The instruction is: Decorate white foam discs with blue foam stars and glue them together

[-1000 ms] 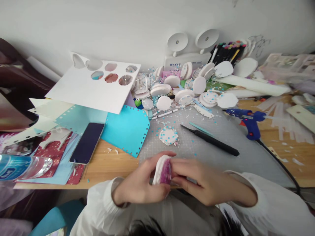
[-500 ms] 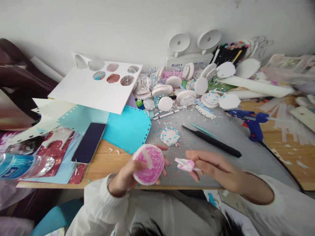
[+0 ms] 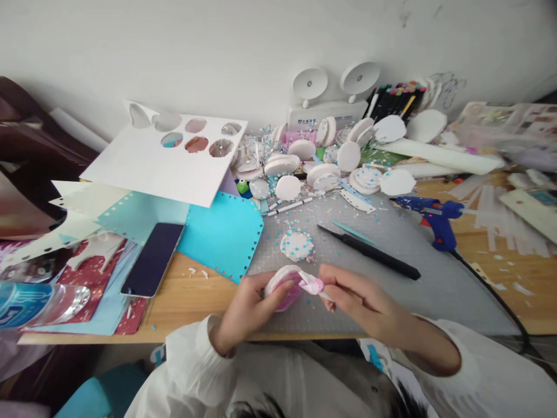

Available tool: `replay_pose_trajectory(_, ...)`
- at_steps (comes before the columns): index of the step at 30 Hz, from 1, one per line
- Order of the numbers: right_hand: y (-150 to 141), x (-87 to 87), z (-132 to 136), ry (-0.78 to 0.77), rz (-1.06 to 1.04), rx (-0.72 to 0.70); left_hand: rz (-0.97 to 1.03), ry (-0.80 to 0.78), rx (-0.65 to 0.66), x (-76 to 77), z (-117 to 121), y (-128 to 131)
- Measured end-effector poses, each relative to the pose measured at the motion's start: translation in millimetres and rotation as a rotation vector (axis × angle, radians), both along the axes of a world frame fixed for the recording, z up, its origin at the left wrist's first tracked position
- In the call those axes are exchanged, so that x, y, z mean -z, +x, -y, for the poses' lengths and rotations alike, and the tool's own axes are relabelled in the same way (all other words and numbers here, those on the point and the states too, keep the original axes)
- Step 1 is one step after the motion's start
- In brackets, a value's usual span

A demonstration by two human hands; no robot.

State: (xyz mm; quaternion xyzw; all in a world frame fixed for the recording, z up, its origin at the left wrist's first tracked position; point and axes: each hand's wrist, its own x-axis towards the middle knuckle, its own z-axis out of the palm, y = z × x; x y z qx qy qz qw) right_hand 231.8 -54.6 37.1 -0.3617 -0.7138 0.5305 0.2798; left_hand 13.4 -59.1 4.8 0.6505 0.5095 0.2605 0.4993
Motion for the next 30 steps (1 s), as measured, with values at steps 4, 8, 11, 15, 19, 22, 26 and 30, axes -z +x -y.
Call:
replay_pose_trajectory(4, 1, 1.7, 2, 0.081, 0.023, 0.050, -0.090, 0.222, -0.083, 1.9, -1, 1)
replay_pose_trajectory(8, -1, 3.8, 4, 0.223, 0.051, 0.079, -0.272, 0.638, -0.201, -14.1, 4, 0)
replay_pose_trajectory(11, -5, 4.2, 3, 0.344, 0.091, 0.020, -0.142, 0.613, -0.018, -31.5, 6, 5)
replay_pose_trajectory(15, -13, 1.9, -6, 0.510, 0.108, -0.043, 0.040, 0.327, 0.233, -41.4, -5, 15)
replay_pose_trajectory(19, -18, 1.2, -21, 0.622, 0.086, -0.032, 0.157, 0.193, 0.244, -36.9, -23, 18)
replay_pose_trajectory(22, -19, 5.3, -32, 0.683, 0.050, -0.046, 0.256, 0.112, 0.275, -30.0, -34, 14)
replay_pose_trajectory(26, -16, 15.4, -43, 0.687, -0.041, 0.012, 0.286, 0.143, 0.291, -19.0, -46, 8)
replay_pose_trajectory(30, -12, 26.9, -48, 0.751, 0.066, 0.034, 0.234, 0.342, 0.427, -8.8, -54, 3)
